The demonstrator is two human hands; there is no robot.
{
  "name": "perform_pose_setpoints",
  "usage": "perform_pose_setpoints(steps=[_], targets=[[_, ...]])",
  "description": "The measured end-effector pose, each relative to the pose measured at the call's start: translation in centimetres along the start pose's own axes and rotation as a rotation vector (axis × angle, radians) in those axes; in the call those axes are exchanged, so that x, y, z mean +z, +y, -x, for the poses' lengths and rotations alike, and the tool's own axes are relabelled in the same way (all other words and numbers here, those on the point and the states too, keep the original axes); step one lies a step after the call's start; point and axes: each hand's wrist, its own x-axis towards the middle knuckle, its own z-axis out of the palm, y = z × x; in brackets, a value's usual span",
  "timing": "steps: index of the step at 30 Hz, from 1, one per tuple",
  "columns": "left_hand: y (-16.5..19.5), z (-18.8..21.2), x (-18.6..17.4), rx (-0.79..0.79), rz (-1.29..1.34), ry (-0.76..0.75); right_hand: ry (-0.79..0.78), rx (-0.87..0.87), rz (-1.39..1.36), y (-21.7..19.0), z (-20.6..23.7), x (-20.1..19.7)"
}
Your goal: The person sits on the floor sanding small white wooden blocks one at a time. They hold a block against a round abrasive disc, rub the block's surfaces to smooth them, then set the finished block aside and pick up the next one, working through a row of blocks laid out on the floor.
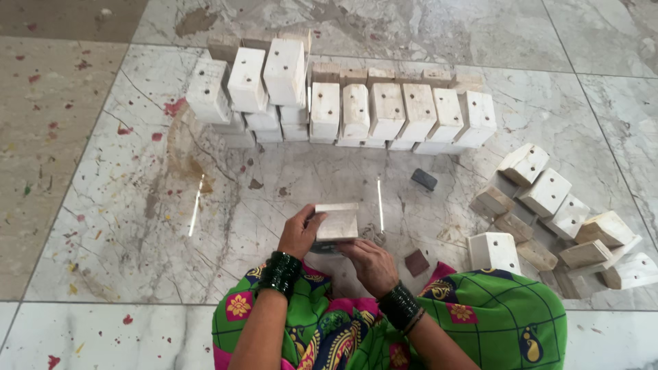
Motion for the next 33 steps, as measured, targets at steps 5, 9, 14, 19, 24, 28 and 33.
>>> perform_pose_setpoints(steps=[5, 9, 14, 19, 24, 28, 33], targets=[[-0.1, 0.3, 0.0, 0.06, 0.068, 0.001, -0.008, -0.031, 0.025, -0.3, 0.5, 0.0], [0.1, 0.1, 0.0, 0.045, 0.055, 0.007, 0.018, -0.04, 0.009, -0.2, 0.2, -0.1], [0.2, 0.3, -0.3, 0.059, 0.043, -0.01, -0.008, -0.003, 0.025, -0.7, 0.6, -0.1], [-0.1, 0.1, -0.1, 0.059, 0.074, -0.013, 0.024, -0.044, 0.007, -0.4, 0.3, -0.1], [-0.4, 0.2, -0.2, 0.053, -0.008, 0.002, 0.045, -0.033, 0.001, -0.5, 0.6, 0.0], [-0.5, -0.1, -0.2, 0.084, 0.064, -0.015, -0.008, -0.008, -0.001, 0.0, 0.1, 0.2], [-0.5, 0.1, -0.2, 0.057, 0.012, -0.006, 0.014, -0.018, 0.003, 0.3, 0.3, 0.5]])
